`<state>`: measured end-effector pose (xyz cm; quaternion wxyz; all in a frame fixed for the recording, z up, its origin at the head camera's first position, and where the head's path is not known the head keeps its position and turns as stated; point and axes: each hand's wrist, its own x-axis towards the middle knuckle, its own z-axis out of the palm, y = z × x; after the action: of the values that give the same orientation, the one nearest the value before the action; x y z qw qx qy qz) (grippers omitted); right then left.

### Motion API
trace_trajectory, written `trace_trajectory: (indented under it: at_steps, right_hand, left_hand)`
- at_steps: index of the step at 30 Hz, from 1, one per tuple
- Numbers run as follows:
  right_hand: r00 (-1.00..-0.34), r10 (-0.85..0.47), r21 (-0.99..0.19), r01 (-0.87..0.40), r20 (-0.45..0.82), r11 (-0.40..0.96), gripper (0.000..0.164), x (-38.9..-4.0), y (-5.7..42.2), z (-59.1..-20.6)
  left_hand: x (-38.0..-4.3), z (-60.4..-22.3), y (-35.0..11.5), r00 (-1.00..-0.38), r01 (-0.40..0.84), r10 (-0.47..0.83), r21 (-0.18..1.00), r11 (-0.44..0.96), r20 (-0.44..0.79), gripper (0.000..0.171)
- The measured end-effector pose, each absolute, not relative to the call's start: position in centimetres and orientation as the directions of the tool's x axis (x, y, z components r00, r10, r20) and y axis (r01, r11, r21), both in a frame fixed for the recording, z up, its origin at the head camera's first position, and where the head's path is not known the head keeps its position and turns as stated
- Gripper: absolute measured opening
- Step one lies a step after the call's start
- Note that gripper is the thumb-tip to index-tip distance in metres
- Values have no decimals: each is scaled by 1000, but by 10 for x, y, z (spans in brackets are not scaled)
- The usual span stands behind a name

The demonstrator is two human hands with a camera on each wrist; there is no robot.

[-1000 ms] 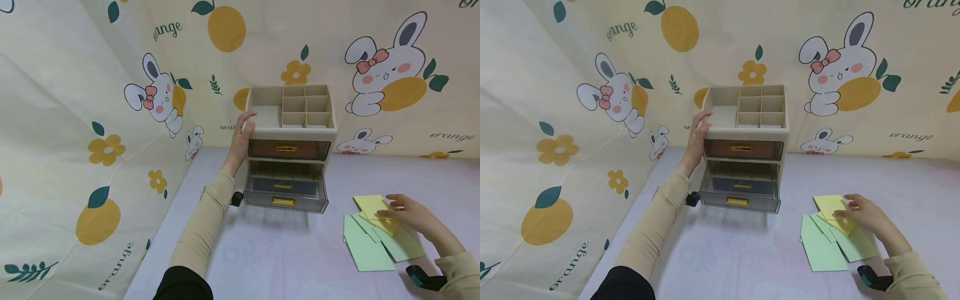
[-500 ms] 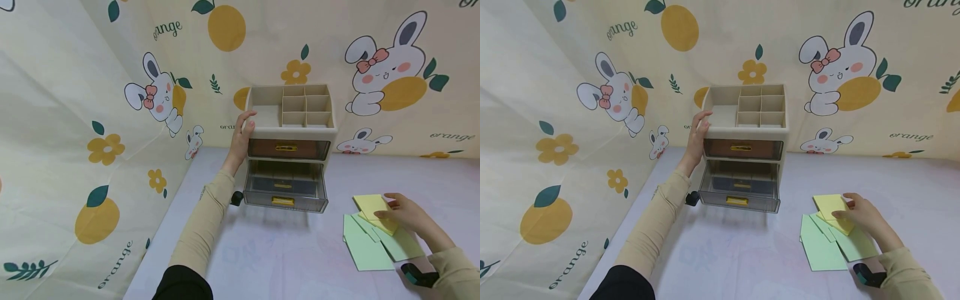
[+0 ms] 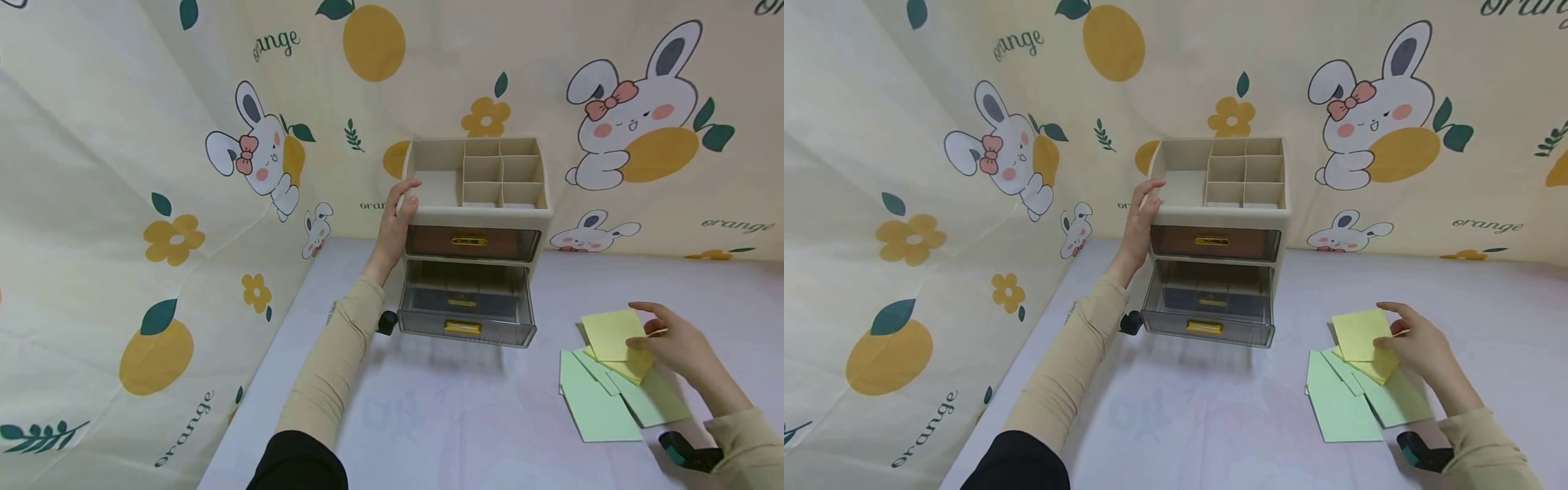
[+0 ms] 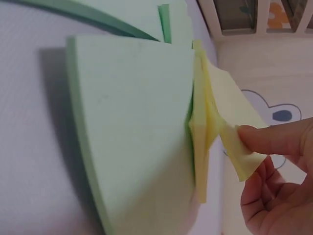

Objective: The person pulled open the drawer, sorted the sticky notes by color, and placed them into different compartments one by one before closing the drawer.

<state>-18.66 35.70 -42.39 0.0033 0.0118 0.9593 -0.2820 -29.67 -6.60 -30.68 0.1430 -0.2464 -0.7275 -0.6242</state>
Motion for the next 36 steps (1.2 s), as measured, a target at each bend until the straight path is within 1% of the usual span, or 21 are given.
trace_trajectory:
  at_steps: [8, 12, 15, 16, 20, 21, 23, 29, 32, 36]
  right_hand:
    - [-988, 73, -520, -11, 140, 854, 45, -179, 356, -411]
    - [-984, 99, -547, 1, 150, 837, 41, -176, 352, -402]
    - [-984, 110, -588, 5, 143, 809, 38, -173, 349, -394]
    - [-983, 116, -604, 5, 145, 797, 35, -172, 348, -390]
    - [-975, 144, -705, -18, 169, 709, 9, -168, 342, -377]
    - [-973, 149, -732, -30, 178, 680, 10, -167, 340, -374]
    - [-966, 160, -771, -57, 203, 634, 18, -165, 336, -367]
    - [-938, 193, -818, -135, 288, 559, 16, -158, 319, -350]
    - [-915, 176, -835, -234, 362, 498, 19, -157, 308, -343]
    - [-871, 130, -809, -372, 473, 454, 28, -159, 290, -332]
  left_hand:
    - [-298, -307, -66, -840, 534, 175, 839, 106, 513, 43]
    - [-299, -308, -66, -842, 532, 175, 840, 110, 510, 43]
    - [-299, -308, -66, -844, 529, 174, 841, 110, 508, 43]
    - [-299, -308, -66, -844, 529, 174, 842, 111, 508, 43]
    - [-299, -308, -65, -842, 531, 177, 841, 102, 510, 44]
    - [-299, -308, -65, -841, 531, 179, 841, 99, 510, 44]
    - [-298, -308, -65, -841, 531, 182, 842, 95, 510, 45]
    - [-298, -308, -64, -837, 538, 177, 838, 91, 517, 47]
    - [-299, -308, -64, -838, 537, 171, 838, 95, 518, 47]
    - [-299, -308, -64, -837, 540, 161, 836, 97, 523, 47]
